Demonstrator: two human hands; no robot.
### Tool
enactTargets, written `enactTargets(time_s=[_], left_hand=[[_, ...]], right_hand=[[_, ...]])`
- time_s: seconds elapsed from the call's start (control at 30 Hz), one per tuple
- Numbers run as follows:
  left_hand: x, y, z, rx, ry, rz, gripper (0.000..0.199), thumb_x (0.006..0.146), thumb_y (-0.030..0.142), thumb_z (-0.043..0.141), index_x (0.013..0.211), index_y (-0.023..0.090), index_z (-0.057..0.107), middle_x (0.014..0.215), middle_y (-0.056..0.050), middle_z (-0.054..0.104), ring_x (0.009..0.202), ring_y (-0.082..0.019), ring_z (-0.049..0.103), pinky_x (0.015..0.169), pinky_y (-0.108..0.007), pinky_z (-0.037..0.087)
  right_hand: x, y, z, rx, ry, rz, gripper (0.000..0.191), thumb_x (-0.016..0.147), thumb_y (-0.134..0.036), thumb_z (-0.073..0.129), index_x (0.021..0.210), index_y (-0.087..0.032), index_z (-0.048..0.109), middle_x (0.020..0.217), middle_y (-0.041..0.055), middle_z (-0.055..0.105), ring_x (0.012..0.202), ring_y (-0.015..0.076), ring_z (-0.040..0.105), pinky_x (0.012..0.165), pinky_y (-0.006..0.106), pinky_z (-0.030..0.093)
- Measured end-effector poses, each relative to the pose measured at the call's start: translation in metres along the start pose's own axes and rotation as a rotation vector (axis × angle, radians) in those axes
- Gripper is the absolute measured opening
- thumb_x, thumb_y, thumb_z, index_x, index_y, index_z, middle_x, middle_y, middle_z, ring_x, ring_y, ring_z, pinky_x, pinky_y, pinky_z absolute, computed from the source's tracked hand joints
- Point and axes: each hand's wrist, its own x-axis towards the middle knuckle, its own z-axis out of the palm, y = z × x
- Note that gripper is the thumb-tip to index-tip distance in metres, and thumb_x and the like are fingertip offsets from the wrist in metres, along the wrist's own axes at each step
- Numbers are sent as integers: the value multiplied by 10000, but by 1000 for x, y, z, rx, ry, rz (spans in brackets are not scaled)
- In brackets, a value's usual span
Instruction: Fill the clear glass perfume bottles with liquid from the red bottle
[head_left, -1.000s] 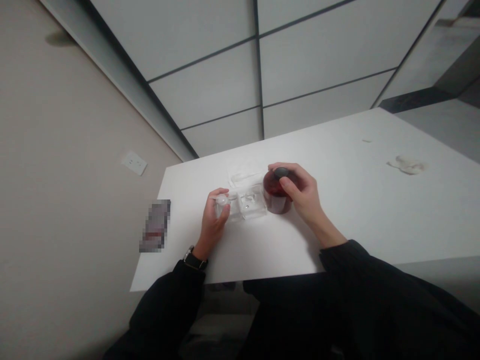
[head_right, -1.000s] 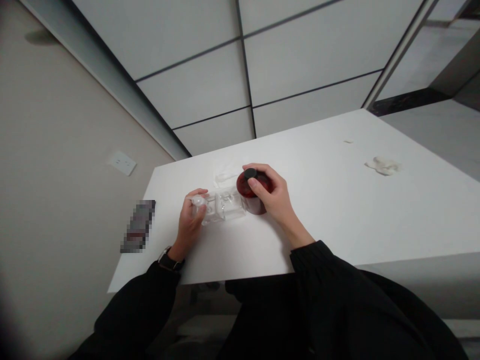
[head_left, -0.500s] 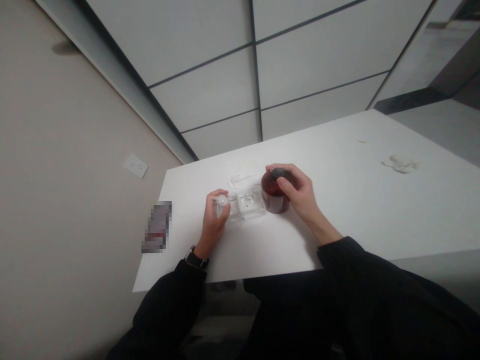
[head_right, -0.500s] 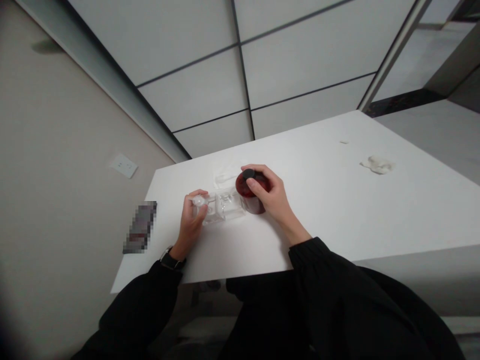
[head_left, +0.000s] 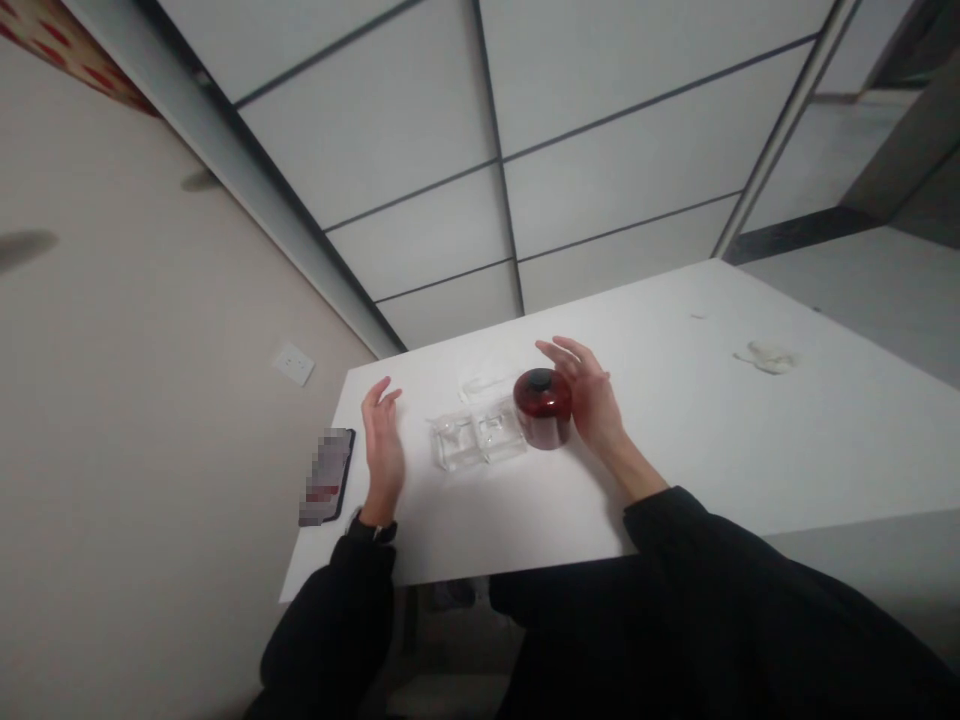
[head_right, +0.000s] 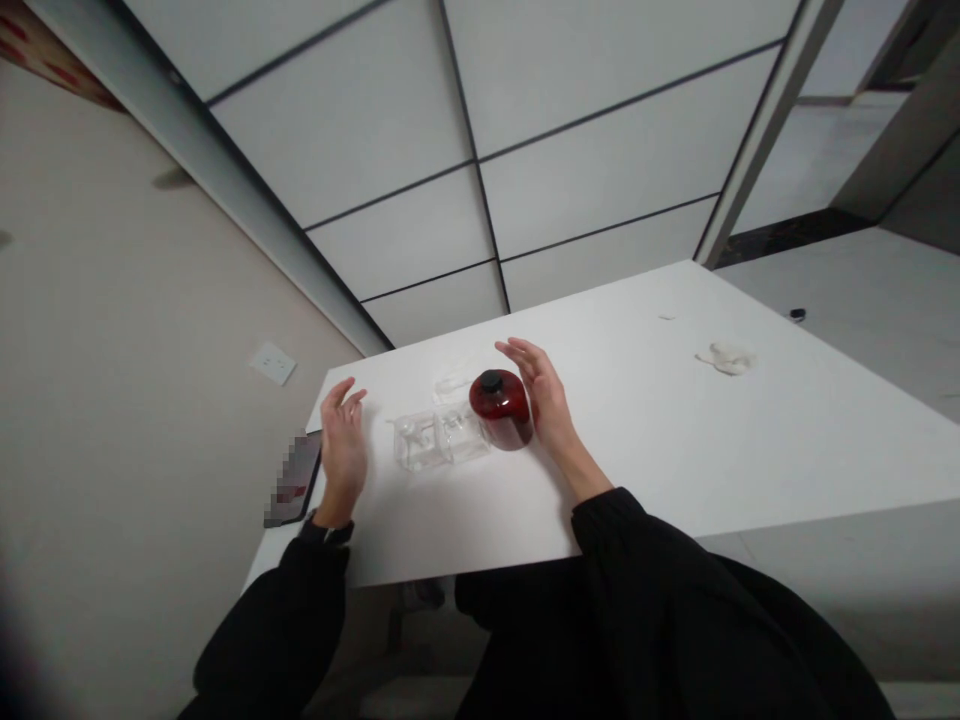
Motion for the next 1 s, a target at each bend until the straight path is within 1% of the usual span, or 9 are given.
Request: enactTargets(time_s=[0.13,0.23,0.33,0.43,0.57,0.7,0.8,0.9,1.0], left_hand=[[67,13,1,179,-410,-37,523,959,655,548,1213,226,706,1293,-103,724,1050,-235,693,1021,-410,523],[102,15,29,309,-633,-27,401,854,565,725,1036,214,793,1138,-83,787,927,-217,693,938,-363,536],[115,11,53,404,-735,-22,359,723,513,850,873,190,805,924,-73,792,808,-207,674,864,-347,535],[117,10,57,431,-745,-21,358,676,484,888,830,174,795,850,-75,783,799,-217,686,834,-347,535],[117,27,25,381,-666,-37,403,774,525,810,954,164,795,964,-100,809,891,-235,726,855,-352,552],[110,69,-22,337,-567,-29,490,842,594,735,1067,162,785,1113,-120,796,951,-233,732,870,-350,569],[95,107,-45,301,-563,11,478,857,583,747,1124,187,775,1107,-97,783,899,-198,723,821,-318,575],[78,139,-51,331,-595,114,410,871,538,781,1109,205,762,1022,-63,776,856,-183,710,804,-306,575],[68,156,-44,439,-642,327,301,962,494,706,1069,222,780,1064,-61,769,970,-201,710,906,-333,551]], right_hand=[[4,0,-4,27,129,90,701,863,-927,428,1154,-347,692,1366,38,729,1437,280,561,1285,534,297],[5,-1,-8,-18,135,107,671,911,-891,375,1115,-337,695,1329,46,738,1410,275,581,1251,530,342],[6,-2,-12,-33,136,92,624,944,-842,388,1088,-324,704,1296,56,744,1366,270,610,1217,517,390],[6,-1,-14,-17,140,69,565,960,-791,449,1079,-311,722,1279,60,747,1330,266,629,1196,508,418],[6,-1,-14,4,143,44,450,973,-702,543,1060,-313,752,1238,46,756,1282,253,648,1167,483,448],[6,-2,-12,-11,134,50,422,974,-680,557,1039,-311,752,1197,43,763,1214,256,680,1131,490,484],[7,-3,-12,20,142,69,439,950,-705,575,1022,-310,754,1188,42,766,1171,260,698,1108,485,509],[6,-4,-11,59,160,76,449,923,-721,606,1017,-308,755,1181,43,765,1109,254,715,1083,473,530],[5,-5,-10,67,174,77,453,912,-726,614,1007,-302,745,1169,45,759,1054,242,720,1052,461,547]])
